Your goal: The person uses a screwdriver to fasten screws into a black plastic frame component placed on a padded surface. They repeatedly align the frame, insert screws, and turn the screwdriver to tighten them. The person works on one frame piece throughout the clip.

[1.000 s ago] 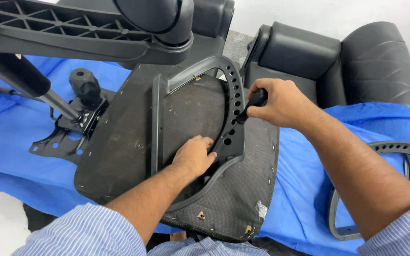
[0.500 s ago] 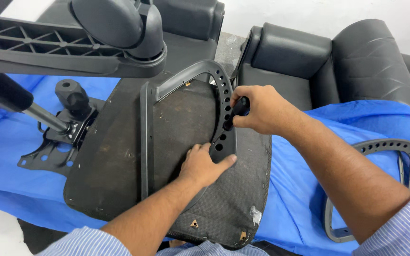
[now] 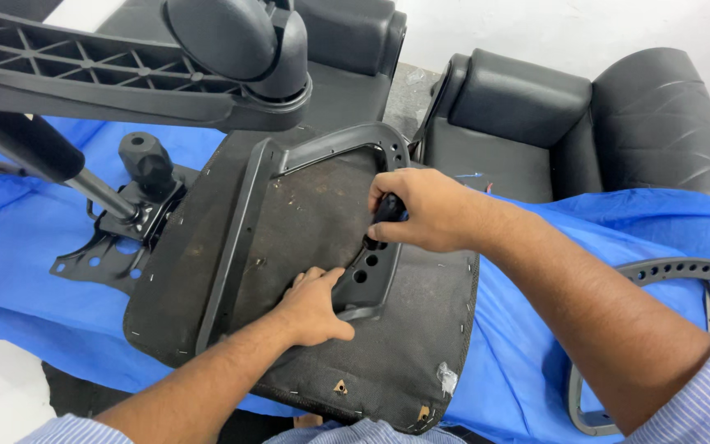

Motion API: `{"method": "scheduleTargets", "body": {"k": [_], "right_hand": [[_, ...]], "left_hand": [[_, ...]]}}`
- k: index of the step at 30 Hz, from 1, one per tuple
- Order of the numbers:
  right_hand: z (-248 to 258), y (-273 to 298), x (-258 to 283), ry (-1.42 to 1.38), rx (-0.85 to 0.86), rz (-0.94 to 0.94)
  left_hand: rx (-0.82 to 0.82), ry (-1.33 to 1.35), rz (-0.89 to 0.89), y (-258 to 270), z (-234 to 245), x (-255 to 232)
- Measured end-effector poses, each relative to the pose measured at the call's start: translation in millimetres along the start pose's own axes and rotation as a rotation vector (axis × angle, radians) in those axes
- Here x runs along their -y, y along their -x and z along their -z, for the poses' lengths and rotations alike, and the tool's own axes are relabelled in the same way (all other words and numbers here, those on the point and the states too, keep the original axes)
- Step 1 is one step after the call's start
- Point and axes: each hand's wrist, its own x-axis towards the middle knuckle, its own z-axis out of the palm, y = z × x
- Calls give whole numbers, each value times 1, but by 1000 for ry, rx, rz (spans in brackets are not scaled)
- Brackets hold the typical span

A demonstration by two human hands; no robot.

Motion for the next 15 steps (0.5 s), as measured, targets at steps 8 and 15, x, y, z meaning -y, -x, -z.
{"method": "scheduleTargets", "body": {"k": [8,15], "right_hand": [[-17,0,25,-103,-239,96],[-14,7,33,-116,-217,-8]], "left_hand": [[39,-103,74,15,11,-13],[-50,-151,75,31,9,-35]]}}
